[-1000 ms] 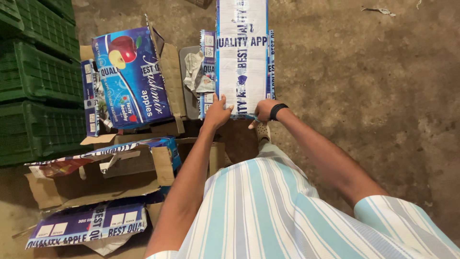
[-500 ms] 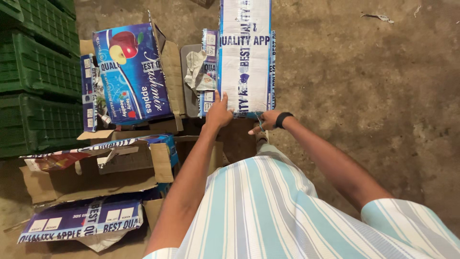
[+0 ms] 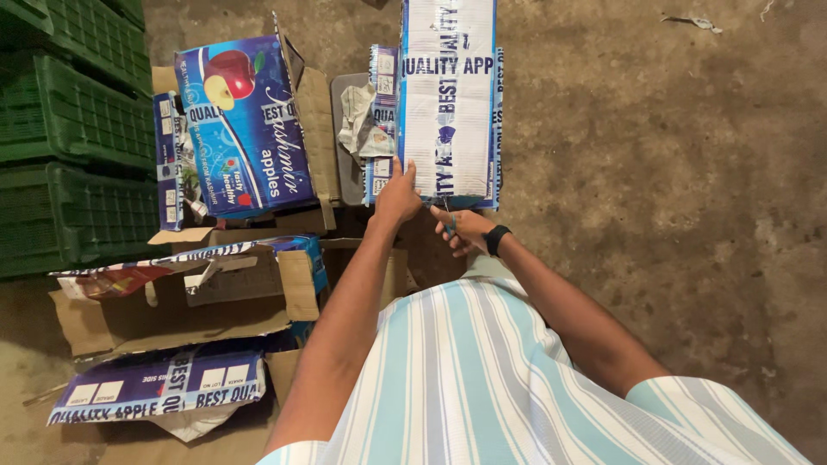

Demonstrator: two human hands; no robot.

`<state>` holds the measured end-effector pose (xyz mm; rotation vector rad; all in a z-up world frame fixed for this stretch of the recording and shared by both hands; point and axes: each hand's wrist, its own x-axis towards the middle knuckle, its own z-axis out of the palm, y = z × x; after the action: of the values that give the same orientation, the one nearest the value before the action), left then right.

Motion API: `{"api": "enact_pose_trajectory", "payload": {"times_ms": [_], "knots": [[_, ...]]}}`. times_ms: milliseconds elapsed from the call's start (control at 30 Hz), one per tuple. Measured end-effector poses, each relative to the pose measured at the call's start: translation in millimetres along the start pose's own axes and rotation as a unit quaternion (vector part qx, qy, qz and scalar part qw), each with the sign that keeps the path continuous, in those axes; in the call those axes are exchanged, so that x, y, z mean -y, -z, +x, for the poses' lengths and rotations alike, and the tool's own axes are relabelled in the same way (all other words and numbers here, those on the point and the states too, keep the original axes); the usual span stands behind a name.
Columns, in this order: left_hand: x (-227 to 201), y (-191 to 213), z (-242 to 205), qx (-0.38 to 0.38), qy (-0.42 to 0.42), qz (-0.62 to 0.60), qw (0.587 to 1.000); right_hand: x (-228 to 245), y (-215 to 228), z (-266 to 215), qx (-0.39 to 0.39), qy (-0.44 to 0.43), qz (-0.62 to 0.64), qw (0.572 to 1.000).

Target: The person uses shears to cut open two cardboard boxes labeled 'Quality Apple' in a warehouse setting. They cut along the top edges, open the flaps, and set the boxes aside. The workspace includes stacked green crates and other boxes on the floor.

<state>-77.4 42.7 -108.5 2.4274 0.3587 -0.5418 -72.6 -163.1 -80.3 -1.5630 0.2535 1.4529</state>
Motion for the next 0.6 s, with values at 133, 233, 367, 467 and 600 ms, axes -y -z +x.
{"api": "enact_pose_trajectory", "payload": {"times_ms": [133,233,367,467,600], "knots": [[-1.0,1.9,-2.4,0.003,-0.002,0.006,1.0,-4.6,-3.4,3.3,-0.013,0.009,-0.019,1.0],[-1.0,5.4,1.0,0.01,0.003,-0.001,1.0,-3.5,-5.0,4.0,-0.018,0.023,-0.013,0.999],[-0.7,6.0,0.4,0.009,0.0,-0.008,1.0,-6.8,-4.8,3.7,-0.021,0.032,-0.002,0.999],[-1.2,8.5,-2.0,0.011,0.004,-0.013,1.0,-10.2,-6.7,5.1,-0.023,0.052,0.017,0.998],[-0.2,13.0,-4.7,0.009,-0.003,-0.011,1.0,-11.4,-12.9,7.5,-0.032,0.077,0.048,0.995]]}}
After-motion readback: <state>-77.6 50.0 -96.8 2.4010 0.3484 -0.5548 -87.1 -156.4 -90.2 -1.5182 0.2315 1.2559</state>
